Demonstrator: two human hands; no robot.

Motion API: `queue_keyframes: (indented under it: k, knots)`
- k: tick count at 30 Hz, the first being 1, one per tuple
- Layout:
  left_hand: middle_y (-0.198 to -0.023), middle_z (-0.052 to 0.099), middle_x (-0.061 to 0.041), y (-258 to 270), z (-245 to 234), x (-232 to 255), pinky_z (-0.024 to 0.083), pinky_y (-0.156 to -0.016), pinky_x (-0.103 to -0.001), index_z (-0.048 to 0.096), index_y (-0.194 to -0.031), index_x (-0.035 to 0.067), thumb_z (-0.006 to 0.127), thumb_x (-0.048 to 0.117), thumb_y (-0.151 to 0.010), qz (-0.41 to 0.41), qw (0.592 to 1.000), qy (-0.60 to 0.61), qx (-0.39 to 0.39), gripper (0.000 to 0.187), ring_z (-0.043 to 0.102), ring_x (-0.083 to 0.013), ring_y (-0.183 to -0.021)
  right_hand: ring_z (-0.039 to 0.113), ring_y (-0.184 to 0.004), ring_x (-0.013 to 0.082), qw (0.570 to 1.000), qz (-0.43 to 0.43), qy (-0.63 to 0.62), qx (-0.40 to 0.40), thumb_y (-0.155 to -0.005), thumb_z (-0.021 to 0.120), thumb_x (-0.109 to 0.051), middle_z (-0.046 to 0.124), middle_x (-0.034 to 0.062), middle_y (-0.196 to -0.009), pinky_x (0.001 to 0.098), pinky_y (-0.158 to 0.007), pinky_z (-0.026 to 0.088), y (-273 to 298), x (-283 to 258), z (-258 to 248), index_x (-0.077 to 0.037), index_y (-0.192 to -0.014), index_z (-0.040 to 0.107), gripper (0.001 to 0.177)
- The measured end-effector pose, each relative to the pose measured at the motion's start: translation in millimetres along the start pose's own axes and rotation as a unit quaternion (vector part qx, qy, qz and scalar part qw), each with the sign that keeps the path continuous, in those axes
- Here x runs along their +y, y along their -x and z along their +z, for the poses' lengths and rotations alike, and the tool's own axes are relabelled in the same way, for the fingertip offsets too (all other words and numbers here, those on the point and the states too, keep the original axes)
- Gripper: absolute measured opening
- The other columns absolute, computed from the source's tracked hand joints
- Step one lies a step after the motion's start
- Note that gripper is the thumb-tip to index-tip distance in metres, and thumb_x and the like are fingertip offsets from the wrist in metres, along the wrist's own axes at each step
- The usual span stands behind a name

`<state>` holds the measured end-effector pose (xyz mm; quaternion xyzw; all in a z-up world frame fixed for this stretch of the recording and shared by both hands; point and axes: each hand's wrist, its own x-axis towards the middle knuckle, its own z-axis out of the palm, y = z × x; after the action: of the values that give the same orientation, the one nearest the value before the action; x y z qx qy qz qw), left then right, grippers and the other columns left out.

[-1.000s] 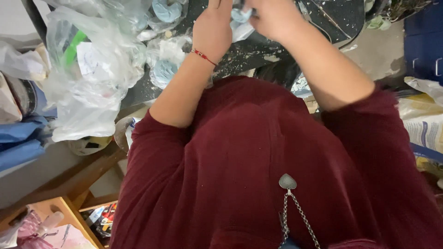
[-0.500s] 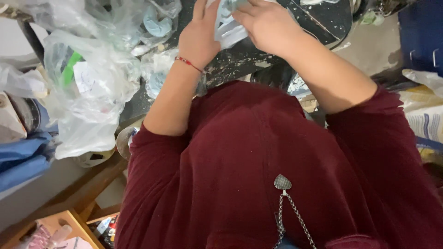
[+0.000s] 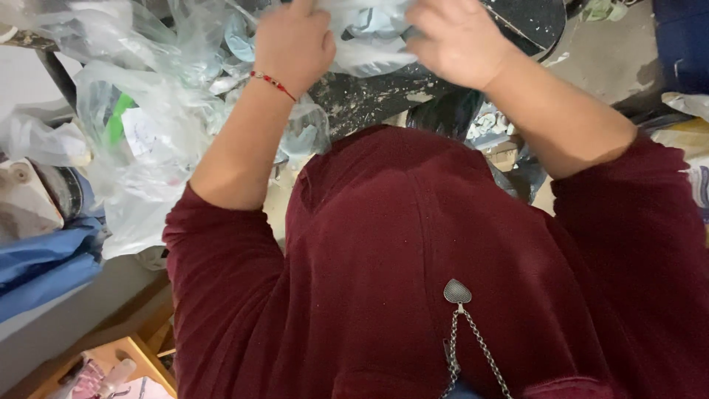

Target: Trimming excess material from a dental impression using a hand tool at a laboratory bench

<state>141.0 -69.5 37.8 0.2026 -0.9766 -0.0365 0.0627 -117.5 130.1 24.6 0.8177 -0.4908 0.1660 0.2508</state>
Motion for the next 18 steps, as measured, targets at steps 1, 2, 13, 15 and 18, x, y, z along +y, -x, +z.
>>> queue_keyframes:
  k: [1, 2, 13, 15, 18]
  knots:
    - [-0.105, 0.065, -0.012, -1.4, -3.1, -4.6, 0.047, -0.053, -0.050, 0.073, -0.090, 0.014, 0.059, 0.039, -0.093, -0.003, 0.998, -0.061, -0.035, 0.029, 0.062, -0.0389, -0.067, 0.060, -0.108, 0.0228, 0.997, 0.060, -0.033, -0.041, -0.104, 0.084, -0.029, 0.066, 0.0011, -0.114, 0.0358, -0.084, 0.046, 21.2, 4.0, 19.8, -0.021, -0.094, 0.077, 0.014]
    - [-0.101, 0.072, -0.008, -3.1, -5.9, -8.9, 0.051, -0.067, -0.047, 0.081, -0.101, 0.015, 0.056, 0.068, -0.110, -0.007, 0.990, -0.122, -0.069, 0.059, 0.069, -0.0346, -0.082, 0.060, -0.091, 0.0238, 0.987, 0.119, -0.066, -0.082, -0.102, 0.087, -0.037, 0.061, 0.0035, -0.095, 0.0388, -0.063, 0.043, 42.5, 8.9, 39.4, -0.023, -0.101, 0.080, 0.016]
    - [-0.058, 0.062, -0.007, -18.0, -30.4, 44.1, 0.036, -0.055, -0.032, 0.049, -0.070, 0.016, 0.052, 0.044, -0.102, -0.300, 0.771, 0.559, -0.054, 0.042, 0.056, -0.0175, -0.052, 0.071, -0.078, 0.0281, 0.911, 0.267, -0.115, -0.294, -0.119, 0.055, -0.052, 0.069, 0.0034, -0.081, 0.0423, -0.051, 0.058, 2.4, -36.4, -33.3, -0.014, -0.087, 0.071, 0.051]
    - [-0.061, 0.066, -0.018, -17.2, -27.3, 78.2, 0.030, -0.043, -0.030, 0.048, -0.076, 0.012, 0.062, 0.027, -0.096, -0.328, 0.590, 0.738, 0.009, 0.029, 0.058, -0.0226, -0.047, 0.073, -0.084, 0.0320, 0.872, 0.246, -0.139, -0.401, -0.121, 0.041, -0.056, 0.071, 0.0066, -0.086, 0.0462, -0.052, 0.062, -19.9, -51.8, -84.3, -0.013, -0.094, 0.075, 0.061]
    - [-0.082, 0.040, 0.008, -26.9, 40.8, 114.1, 0.031, -0.062, -0.032, 0.042, -0.084, 0.022, 0.075, 0.009, -0.096, -0.125, 0.828, 0.544, 0.051, 0.037, 0.030, -0.0109, -0.077, 0.069, -0.093, 0.0217, 0.808, 0.215, -0.273, -0.475, -0.113, 0.051, -0.037, 0.066, 0.0058, -0.098, 0.0384, -0.078, 0.070, -35.9, -68.6, -144.5, -0.005, -0.118, 0.066, 0.035]
